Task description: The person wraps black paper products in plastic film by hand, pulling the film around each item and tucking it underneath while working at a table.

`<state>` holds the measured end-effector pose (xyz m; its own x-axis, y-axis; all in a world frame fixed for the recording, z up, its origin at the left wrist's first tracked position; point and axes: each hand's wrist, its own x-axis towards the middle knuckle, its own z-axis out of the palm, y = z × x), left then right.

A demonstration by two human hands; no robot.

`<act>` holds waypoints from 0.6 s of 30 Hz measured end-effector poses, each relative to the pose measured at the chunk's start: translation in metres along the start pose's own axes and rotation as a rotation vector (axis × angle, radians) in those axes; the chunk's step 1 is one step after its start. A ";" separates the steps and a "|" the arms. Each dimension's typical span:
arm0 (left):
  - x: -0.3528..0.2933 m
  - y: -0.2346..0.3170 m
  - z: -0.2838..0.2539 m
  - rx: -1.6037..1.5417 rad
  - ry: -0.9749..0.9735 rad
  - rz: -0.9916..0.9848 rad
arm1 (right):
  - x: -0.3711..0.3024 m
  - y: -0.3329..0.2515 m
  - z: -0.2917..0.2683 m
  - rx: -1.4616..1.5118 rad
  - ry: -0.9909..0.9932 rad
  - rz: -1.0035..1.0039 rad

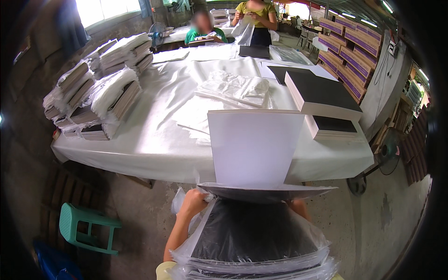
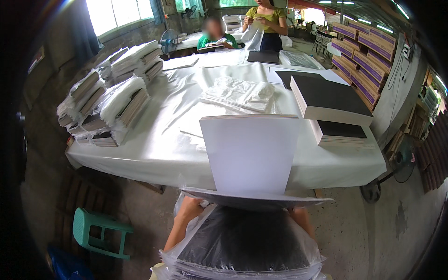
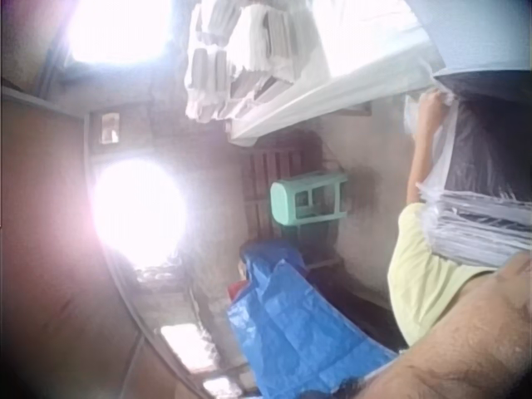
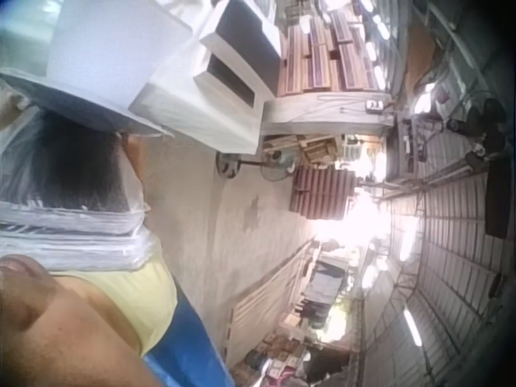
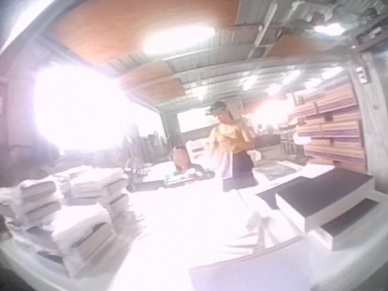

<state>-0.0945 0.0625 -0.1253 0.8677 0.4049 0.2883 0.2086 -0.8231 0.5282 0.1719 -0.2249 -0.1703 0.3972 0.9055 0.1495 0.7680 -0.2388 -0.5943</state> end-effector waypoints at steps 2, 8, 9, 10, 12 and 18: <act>-0.009 -0.010 0.011 -0.001 -0.114 -0.061 | 0.005 0.010 0.012 -0.023 0.002 -0.087; 0.004 0.001 0.000 -0.022 -0.020 -0.019 | -0.006 0.041 0.018 0.009 0.063 -0.076; 0.009 0.005 -0.009 -0.052 0.057 -0.056 | -0.006 0.039 0.013 0.022 0.052 0.032; 0.018 0.009 -0.017 -0.082 0.133 -0.092 | -0.005 0.038 0.006 0.031 0.046 0.142; 0.033 0.014 -0.034 -0.461 0.358 -0.082 | 0.008 0.003 -0.028 -0.053 0.000 0.283; 0.087 0.098 -0.082 -1.079 0.259 0.131 | 0.079 -0.142 -0.107 0.078 0.339 -0.185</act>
<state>-0.0356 0.0495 0.0175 0.7079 0.5144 0.4840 -0.4879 -0.1394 0.8617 0.1483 -0.1568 0.0110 0.4092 0.7600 0.5049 0.8068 -0.0428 -0.5893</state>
